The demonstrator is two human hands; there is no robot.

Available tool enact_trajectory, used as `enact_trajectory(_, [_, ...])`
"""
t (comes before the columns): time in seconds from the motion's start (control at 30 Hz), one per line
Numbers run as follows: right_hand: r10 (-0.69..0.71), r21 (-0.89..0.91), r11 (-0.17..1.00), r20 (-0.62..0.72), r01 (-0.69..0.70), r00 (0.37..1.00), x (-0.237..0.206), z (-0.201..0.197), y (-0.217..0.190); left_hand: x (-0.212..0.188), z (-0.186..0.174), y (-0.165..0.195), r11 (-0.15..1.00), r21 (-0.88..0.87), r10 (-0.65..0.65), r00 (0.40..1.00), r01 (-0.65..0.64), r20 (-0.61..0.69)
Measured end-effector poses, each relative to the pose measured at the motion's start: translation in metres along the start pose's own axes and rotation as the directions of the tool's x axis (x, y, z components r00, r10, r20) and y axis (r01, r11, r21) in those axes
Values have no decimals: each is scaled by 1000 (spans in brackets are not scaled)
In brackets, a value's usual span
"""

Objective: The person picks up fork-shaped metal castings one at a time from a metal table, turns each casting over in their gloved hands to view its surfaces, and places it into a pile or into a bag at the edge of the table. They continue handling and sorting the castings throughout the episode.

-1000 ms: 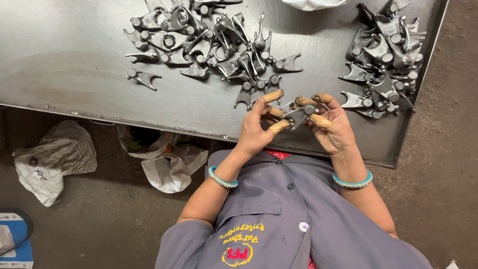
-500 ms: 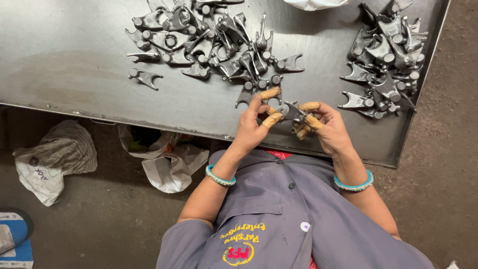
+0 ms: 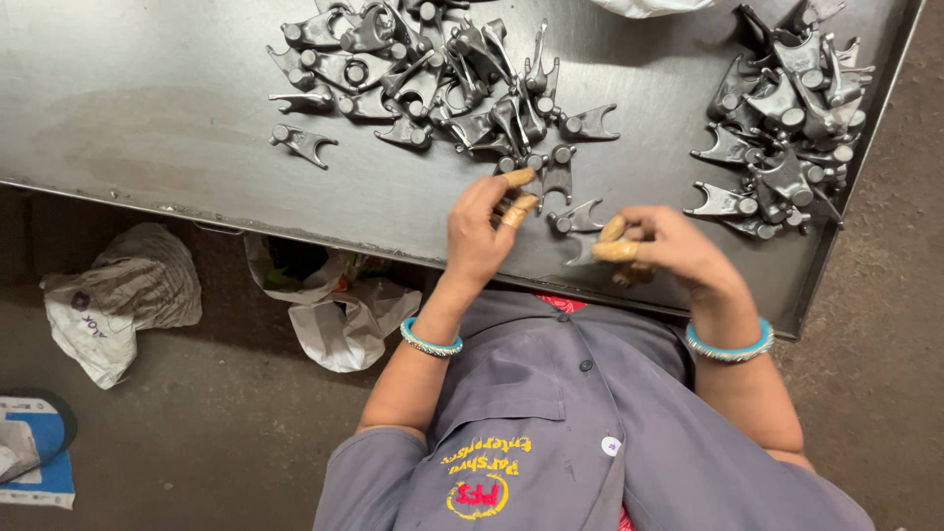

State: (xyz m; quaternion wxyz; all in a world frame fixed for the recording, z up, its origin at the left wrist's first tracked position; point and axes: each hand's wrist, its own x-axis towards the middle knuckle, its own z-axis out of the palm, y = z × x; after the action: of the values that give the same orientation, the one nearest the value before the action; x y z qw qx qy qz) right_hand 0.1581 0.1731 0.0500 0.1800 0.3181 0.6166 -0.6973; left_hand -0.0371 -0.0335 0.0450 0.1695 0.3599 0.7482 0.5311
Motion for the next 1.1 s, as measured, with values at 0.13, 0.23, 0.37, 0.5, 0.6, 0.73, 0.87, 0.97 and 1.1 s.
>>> enact_trajectory(0.13, [-489, 561, 574, -350, 597, 799, -3, -5, -34, 3, -10, -7, 974, 222, 56, 996, -40, -66])
enact_trajectory(0.23, [-554, 401, 607, -406, 687, 727, -4, 4, -54, 6, -13, -12, 945, 308, 144, 987, -114, -74])
enact_trajectory(0.37, [-719, -689, 535, -68, 489, 691, 9, 45, -50, 7, -13, -15, 956, 281, 86, 996, -78, -17])
enact_trajectory(0.5, [-729, -825, 471, -163, 314, 665, 17, 66, -22, 8, -14, -19, 951, 286, 120, 993, -116, 4])
enact_trajectory(0.6, [-660, -388, 743, -285, 546, 695, 20, 52, 2, 9, -16, -20, 947, 284, 151, 989, -147, 8])
enact_trajectory(0.73, [-473, 503, 638, -342, 583, 812, 19, 23, 30, 12, -16, -19, 950, 291, 112, 993, -114, 23])
enact_trajectory(0.87, [-306, 791, 470, -271, 392, 913, 15, 8, 45, 14, -15, -16, 951, 276, 142, 990, -141, 18])
enact_trajectory(0.97, [-277, 821, 449, -247, 352, 929, 16, 12, 46, 13, -14, -15, 948, 285, 145, 989, -145, 21])
enact_trajectory(1.1, [-245, 800, 517, -202, 304, 948, 17, 22, 37, 11, -14, -17, 944, 292, 159, 987, -155, 10])
